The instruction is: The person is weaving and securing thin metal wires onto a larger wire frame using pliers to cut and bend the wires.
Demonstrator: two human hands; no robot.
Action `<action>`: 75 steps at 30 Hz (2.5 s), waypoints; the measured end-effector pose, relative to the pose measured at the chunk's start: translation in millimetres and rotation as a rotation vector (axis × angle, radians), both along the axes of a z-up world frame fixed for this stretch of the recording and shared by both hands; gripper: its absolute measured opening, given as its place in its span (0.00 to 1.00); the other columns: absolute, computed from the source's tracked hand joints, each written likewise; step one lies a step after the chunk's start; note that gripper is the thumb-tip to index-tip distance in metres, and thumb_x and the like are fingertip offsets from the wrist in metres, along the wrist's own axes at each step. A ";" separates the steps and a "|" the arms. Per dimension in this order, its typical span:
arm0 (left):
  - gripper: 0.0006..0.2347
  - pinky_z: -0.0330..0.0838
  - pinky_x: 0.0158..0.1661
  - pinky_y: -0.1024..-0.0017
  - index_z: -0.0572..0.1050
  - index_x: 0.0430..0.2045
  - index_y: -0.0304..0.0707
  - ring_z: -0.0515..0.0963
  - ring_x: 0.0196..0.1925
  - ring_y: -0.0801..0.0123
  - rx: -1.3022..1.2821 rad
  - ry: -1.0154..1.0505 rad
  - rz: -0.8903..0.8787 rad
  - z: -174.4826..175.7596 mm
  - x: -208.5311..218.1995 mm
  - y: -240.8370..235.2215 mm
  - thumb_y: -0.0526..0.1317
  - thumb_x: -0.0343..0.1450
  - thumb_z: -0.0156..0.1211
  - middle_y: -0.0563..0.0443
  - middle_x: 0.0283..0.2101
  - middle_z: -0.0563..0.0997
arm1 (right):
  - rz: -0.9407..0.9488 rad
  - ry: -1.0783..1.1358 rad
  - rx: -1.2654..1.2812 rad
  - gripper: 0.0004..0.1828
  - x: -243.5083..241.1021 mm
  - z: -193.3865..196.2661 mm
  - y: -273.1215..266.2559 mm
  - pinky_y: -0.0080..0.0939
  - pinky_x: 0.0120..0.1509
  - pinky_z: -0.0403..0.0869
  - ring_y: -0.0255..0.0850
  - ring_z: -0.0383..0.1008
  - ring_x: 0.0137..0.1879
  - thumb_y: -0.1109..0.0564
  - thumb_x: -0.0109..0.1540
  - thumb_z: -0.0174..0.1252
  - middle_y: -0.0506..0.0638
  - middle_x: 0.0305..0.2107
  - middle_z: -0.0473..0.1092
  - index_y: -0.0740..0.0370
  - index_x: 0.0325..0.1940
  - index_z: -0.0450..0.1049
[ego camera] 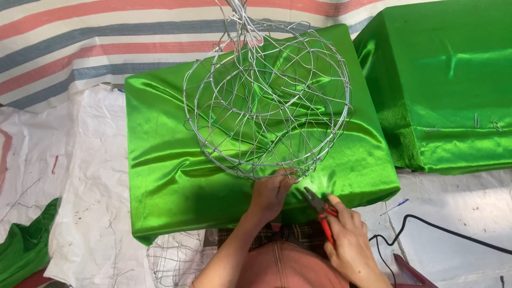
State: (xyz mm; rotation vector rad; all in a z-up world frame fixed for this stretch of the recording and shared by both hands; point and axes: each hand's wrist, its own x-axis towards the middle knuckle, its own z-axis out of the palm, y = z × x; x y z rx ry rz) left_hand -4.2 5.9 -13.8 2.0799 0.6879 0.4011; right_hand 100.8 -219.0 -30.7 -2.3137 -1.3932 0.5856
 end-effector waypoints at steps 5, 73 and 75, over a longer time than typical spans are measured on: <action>0.18 0.65 0.18 0.70 0.75 0.18 0.30 0.67 0.12 0.68 0.004 -0.012 0.013 -5.8 0.5 -1.5 0.44 0.75 0.51 0.47 0.51 0.85 | -0.004 -0.116 -0.094 0.37 -10.2 1.9 15.5 0.63 0.58 0.67 0.58 0.60 0.65 0.60 0.43 0.65 0.58 0.73 0.51 0.58 0.58 0.70; 0.15 0.61 0.16 0.67 0.79 0.26 0.29 0.63 0.09 0.68 0.066 -0.024 -0.001 -33.3 -1.9 -12.8 0.42 0.77 0.50 0.53 0.12 0.70 | -0.021 -0.379 -0.077 0.22 -26.1 40.4 33.6 0.47 0.39 0.78 0.52 0.70 0.37 0.49 0.47 0.64 0.54 0.67 0.63 0.55 0.45 0.80; 0.15 0.61 0.16 0.68 0.79 0.27 0.29 0.63 0.09 0.68 0.075 -0.032 0.009 -33.7 -1.9 -13.1 0.42 0.77 0.50 0.53 0.12 0.70 | -0.006 -0.399 -0.019 0.22 -25.9 40.5 33.3 0.44 0.35 0.76 0.50 0.69 0.34 0.50 0.47 0.64 0.55 0.66 0.65 0.57 0.44 0.80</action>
